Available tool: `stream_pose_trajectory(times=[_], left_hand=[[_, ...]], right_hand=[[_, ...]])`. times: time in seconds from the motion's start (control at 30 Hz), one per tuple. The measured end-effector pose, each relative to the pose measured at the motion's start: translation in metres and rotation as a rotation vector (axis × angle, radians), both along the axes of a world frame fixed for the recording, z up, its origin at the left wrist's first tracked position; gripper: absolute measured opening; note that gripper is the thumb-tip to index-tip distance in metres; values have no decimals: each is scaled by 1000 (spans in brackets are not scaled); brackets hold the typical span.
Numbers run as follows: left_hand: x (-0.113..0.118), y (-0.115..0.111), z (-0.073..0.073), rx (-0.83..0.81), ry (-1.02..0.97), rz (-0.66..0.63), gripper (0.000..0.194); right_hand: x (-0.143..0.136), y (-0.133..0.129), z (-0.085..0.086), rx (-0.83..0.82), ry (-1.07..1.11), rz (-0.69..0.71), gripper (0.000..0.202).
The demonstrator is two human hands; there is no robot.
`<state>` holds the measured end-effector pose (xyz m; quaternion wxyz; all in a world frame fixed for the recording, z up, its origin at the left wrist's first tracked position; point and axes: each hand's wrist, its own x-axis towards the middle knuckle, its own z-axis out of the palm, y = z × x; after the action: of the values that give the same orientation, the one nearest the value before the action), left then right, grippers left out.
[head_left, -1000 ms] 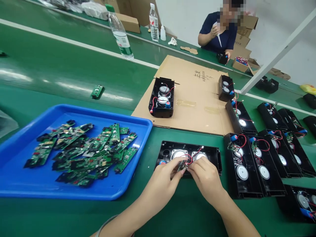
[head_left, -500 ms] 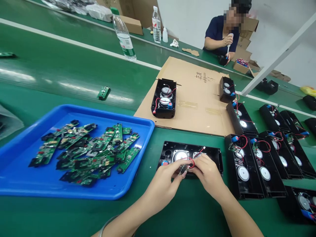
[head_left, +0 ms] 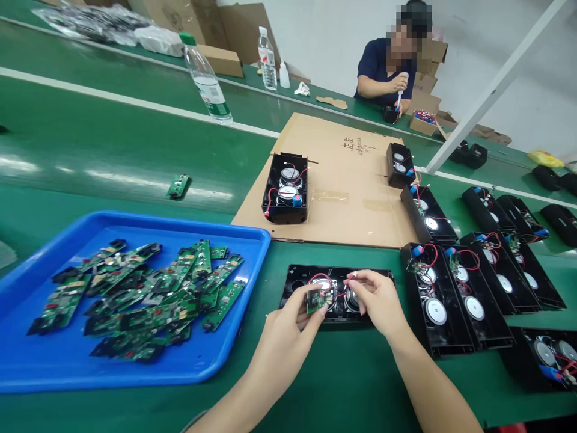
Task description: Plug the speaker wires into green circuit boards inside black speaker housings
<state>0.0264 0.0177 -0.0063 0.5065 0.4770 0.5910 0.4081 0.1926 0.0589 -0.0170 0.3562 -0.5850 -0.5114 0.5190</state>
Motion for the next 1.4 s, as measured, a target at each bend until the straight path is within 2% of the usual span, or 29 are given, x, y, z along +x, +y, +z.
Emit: stream_pose_trajectory(times=[0.07,0.17,0.3,0.43,0.73,0.93,1.1,1.4], left_hand=[[0,2,0,12,9,30,28],[1,5,-2,38,27,26,27],[3,6,-4,51,69,-32,30],[3,6,-4,43,77,-102,29],[4,8,-5,5,35,-125,28],[3,9,0,5,21,-127,26],[3,8,-1,41,91,-141,30],[1,8,-4,79,170,-181,32]], right_hand=[[2,1,-1,11,83,76,26],[6,-6,-1,191,46,181,20],[3,-18,-1,517,-302,369,25],[-5,-22,-5,717,-615,395,30],[-2,-23,-10,795,-767,381,28],[-1,-23,-10,827,-842,438,27],[-2,-23,-10,893,-877,421,29],[-3,-24,-8,887,-887,425,30]])
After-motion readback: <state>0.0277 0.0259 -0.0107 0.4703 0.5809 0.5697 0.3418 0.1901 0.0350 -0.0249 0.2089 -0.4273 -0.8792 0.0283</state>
